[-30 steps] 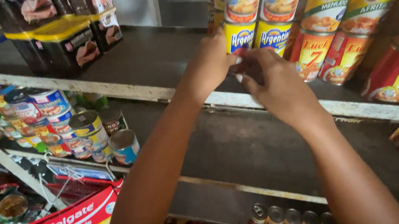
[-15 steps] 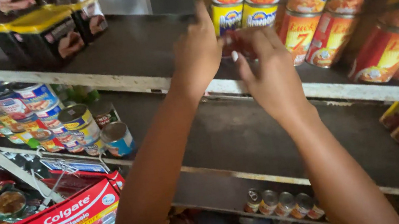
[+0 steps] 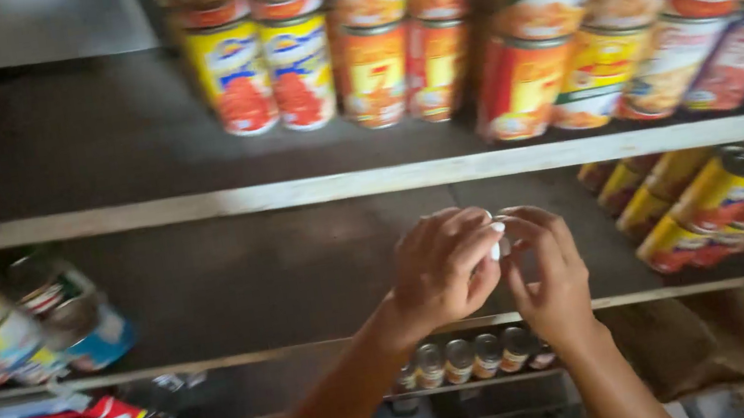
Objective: Organizing and arranging various canned food products on grocery store shelves.
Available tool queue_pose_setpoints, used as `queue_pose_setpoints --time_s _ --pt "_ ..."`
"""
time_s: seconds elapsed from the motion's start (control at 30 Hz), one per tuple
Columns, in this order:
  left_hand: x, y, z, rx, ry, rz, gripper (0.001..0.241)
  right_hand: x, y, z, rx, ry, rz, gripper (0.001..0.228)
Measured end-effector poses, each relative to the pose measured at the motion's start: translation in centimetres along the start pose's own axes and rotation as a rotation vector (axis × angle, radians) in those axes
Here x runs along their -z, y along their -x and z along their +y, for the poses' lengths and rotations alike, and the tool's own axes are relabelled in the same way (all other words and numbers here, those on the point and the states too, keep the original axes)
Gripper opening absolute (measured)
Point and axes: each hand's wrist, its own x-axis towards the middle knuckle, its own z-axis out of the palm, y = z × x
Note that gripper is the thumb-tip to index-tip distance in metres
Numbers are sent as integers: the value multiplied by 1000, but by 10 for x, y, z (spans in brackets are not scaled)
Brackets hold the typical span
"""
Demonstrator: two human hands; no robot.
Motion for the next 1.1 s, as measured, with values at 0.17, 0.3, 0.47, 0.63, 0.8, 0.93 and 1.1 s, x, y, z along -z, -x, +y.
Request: queue_pose_setpoints --time_s 0.17,0.3,0.47,0.63,0.8,0.93,1.1 --pt "-107 22 8 127 136 -139 40 48 40 74 -224 225 169 32" --pt "-181 21 29 298 191 -209 38 97 73 132 -284 463 221 27" --pt "-272 37 48 572 288 -359 53 135 113 194 -625 347 363 28" --pt "-337 45 64 753 376 -472 63 152 139 239 -626 165 344 37" --pt "-368 35 78 802 329 -389 70 164 150 266 -489 349 175 41" --pt "-375 34 81 849 274 -354 61 164 155 281 -604 152 379 32" --pt "-368 38 79 779 255 -318 53 169 140 294 -528 -120 438 53"
